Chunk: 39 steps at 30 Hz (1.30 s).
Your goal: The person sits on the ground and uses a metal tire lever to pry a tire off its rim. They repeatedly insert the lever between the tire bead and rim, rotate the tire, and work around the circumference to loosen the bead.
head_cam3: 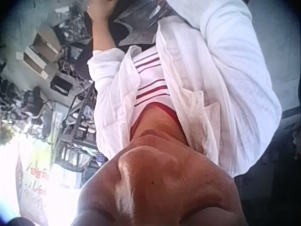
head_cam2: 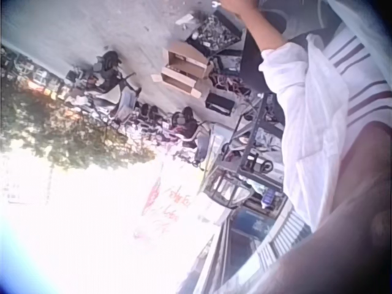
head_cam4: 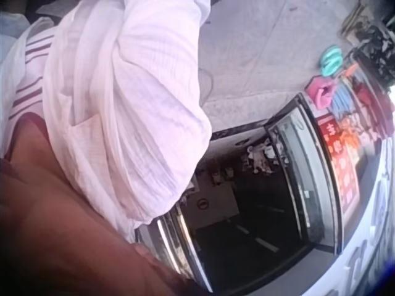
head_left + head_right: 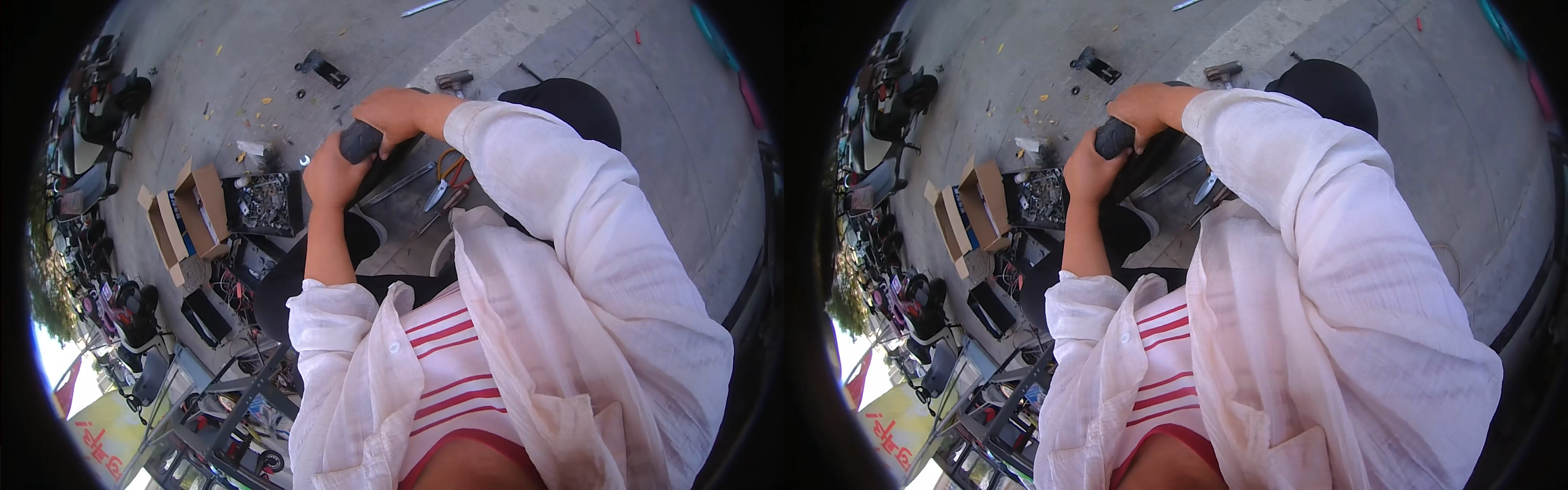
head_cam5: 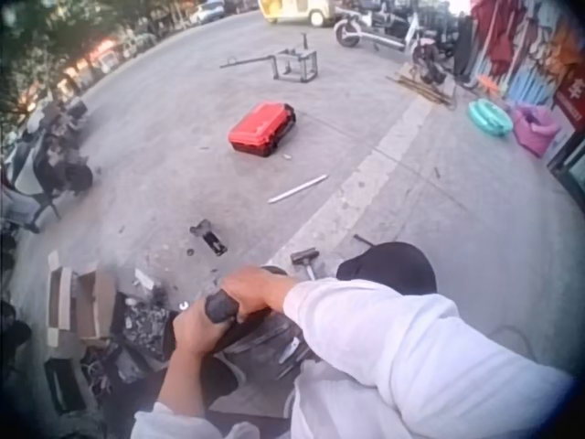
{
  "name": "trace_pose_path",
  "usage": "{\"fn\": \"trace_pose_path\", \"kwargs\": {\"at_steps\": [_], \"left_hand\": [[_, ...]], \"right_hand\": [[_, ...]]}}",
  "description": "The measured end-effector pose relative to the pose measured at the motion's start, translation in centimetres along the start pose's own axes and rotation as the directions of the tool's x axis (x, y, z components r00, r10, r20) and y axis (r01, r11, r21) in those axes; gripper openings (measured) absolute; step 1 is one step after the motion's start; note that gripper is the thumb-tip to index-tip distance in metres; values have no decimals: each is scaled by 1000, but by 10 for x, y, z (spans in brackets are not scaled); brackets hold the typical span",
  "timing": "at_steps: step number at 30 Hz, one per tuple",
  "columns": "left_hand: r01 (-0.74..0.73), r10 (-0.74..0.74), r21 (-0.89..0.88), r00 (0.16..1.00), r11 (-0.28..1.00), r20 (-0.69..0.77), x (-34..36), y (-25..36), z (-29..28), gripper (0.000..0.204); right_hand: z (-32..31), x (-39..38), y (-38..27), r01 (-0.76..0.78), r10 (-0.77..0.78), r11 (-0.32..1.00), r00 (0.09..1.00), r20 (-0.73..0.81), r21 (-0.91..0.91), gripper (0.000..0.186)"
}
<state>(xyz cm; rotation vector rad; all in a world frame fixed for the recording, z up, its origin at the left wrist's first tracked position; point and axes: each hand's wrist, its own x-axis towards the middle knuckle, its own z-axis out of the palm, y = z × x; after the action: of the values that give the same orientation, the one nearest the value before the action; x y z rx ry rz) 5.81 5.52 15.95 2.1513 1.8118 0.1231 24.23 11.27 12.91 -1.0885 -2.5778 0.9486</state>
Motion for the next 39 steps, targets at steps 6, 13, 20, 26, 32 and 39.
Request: {"fn": "trace_pose_path", "kwargs": {"at_steps": [6, 13, 20, 26, 32, 39], "left_hand": [[-42, 40, -54, 999, 998, -34, -2, -10, 1, 61], [-14, 10, -71, 999, 997, -46, -7, -22, -2, 68], [18, -31, -166, 997, 986, -76, -13, -31, -1, 71], [35, -73, -514, 996, 857, -54, -17, -54, 29, 75], [-194, 130, -312, 968, 930, -213, -2, -35, 29, 79], [-142, 109, -224, 982, 964, -152, 6, -22, 20, 75]], "right_hand": [[17, -13, 21, -64, 79, 993, 986, -149, 99, 89], [11, -24, 40, -128, 137, 986, 987, -81, 107, 82], [-10, -18, 22, -155, 155, 988, 988, 3, -2, 59], [-41, -9, -4, -40, 45, 942, 999, 8, -333, 57], [-11, -5, 17, 14, -57, 960, 987, -147, -278, 61], [-13, 0, 10, 31, -69, 971, 986, -151, -237, 61]]}}
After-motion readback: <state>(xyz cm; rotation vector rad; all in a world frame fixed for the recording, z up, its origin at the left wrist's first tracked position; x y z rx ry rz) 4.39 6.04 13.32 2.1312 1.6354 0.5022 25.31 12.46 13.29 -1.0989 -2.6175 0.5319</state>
